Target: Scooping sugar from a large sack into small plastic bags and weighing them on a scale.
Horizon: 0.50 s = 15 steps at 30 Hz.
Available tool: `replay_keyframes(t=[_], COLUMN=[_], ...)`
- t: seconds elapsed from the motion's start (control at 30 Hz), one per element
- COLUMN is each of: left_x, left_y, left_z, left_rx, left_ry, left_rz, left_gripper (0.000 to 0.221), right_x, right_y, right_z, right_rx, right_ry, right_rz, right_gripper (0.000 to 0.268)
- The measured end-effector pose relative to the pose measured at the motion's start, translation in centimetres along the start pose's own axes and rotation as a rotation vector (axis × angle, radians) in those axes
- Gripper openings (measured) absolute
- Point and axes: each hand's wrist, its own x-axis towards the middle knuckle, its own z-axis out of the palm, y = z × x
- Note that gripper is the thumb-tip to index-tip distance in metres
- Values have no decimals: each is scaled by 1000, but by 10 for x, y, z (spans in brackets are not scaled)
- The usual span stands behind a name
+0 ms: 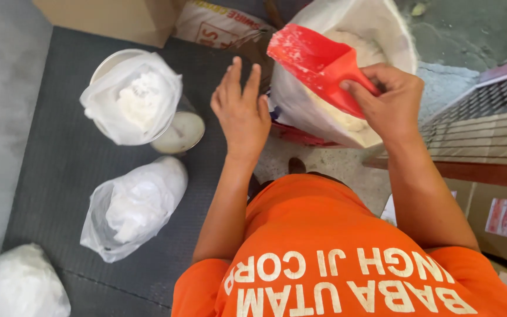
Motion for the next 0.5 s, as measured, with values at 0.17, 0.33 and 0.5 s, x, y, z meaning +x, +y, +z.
replay_keyframes(t=[0.17,0.33,0.5], left_x=[-1,-3,-4], left_y=[41,55,54], left_z=[32,51,60], left_rx=[-53,14,35], left_ry=[-171,-230,-207], left_rz=[107,201,180], left_gripper=[58,41,17], right_x=[-21,-25,-13], right_y=[15,30,57], right_z=[-55,-79,-66], right_rx=[-86,-373,-716], right_ry=[108,32,-71], right_rz=[63,10,-192], right_gripper=[15,23,20])
